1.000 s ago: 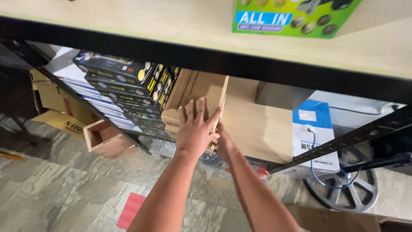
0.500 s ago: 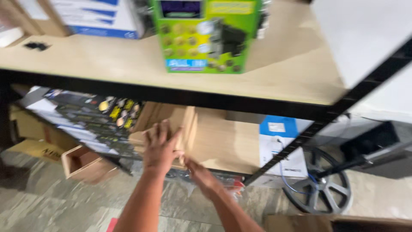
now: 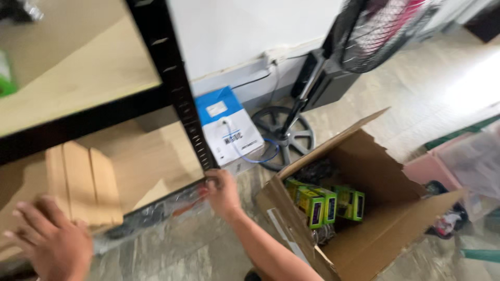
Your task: The person takes packaged product boxes out of a large cardboard box on the floor and stacks them onto a metal storage shelf, arranging the green product boxes and wrapped ring-light items into neat piles on the shelf.
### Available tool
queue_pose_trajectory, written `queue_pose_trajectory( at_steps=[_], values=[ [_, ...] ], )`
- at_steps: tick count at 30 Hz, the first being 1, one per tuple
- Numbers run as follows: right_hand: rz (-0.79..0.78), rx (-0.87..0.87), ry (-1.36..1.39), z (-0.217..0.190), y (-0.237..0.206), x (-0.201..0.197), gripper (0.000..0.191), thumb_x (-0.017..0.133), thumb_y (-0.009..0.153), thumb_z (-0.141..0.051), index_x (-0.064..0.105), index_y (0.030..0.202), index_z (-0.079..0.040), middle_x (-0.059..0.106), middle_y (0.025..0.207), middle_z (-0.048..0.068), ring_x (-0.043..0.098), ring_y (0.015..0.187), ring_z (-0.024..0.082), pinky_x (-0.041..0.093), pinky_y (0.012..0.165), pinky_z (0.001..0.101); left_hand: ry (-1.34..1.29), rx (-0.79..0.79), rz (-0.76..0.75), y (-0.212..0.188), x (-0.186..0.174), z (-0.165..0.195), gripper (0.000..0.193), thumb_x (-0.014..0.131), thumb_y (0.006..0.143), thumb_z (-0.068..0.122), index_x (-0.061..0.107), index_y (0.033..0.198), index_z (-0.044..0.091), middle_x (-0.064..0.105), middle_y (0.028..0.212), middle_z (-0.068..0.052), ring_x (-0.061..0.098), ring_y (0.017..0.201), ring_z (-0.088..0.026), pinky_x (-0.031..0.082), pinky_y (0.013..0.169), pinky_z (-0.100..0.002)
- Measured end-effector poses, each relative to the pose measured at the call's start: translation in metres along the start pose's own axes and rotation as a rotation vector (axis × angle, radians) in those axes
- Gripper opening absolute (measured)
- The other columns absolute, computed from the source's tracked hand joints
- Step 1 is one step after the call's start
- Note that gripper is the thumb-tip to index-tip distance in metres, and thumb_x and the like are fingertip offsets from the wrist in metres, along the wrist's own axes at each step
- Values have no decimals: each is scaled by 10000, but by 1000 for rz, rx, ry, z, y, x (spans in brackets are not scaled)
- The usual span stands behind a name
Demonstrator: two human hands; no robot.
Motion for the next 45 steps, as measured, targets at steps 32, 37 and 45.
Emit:
queue_pose_trajectory(
  at_steps=[32, 37, 45],
  values=[
    [-326, 1106, -747, 467, -109, -437, 993, 790, 737, -612, 388, 1467, -71, 475, 1462, 280, 524, 1334, 449, 462, 1110, 523, -1188, 1088, -723, -278, -354, 621, 473, 689, 908, 353, 604, 1287, 83, 620, 1292, -191, 591, 1220, -394, 485, 1056, -487],
    [-417, 1139, -666, 518, -72, -434, 1134, 797, 742, -551, 269, 1582, -3, 385, 1543, 314, 426, 1416, 466, 404, 1164, 521, -1471, 920, -607, -295, -302, 749, 487, 702, 842, 272, 624, 1267, 47, 656, 1277, -200, 602, 1249, -381, 487, 1082, -460],
    [-326, 1208, -549, 560, -66, -420, 941, 684, 874, -462, 226, 1606, -88, 324, 1591, 255, 351, 1474, 427, 372, 1185, 523, -1392, 655, -824, -319, -257, 820, 562, 680, 877, 272, 533, 1384, 78, 538, 1386, -262, 544, 1264, -450, 477, 1068, -489]
  ],
)
Point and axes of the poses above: each hand's wrist, its own y-axis towards the middle knuckle, its own x-axis out of the palm, z = x × y, the point moved 4 cm from there along y, towards the middle knuckle
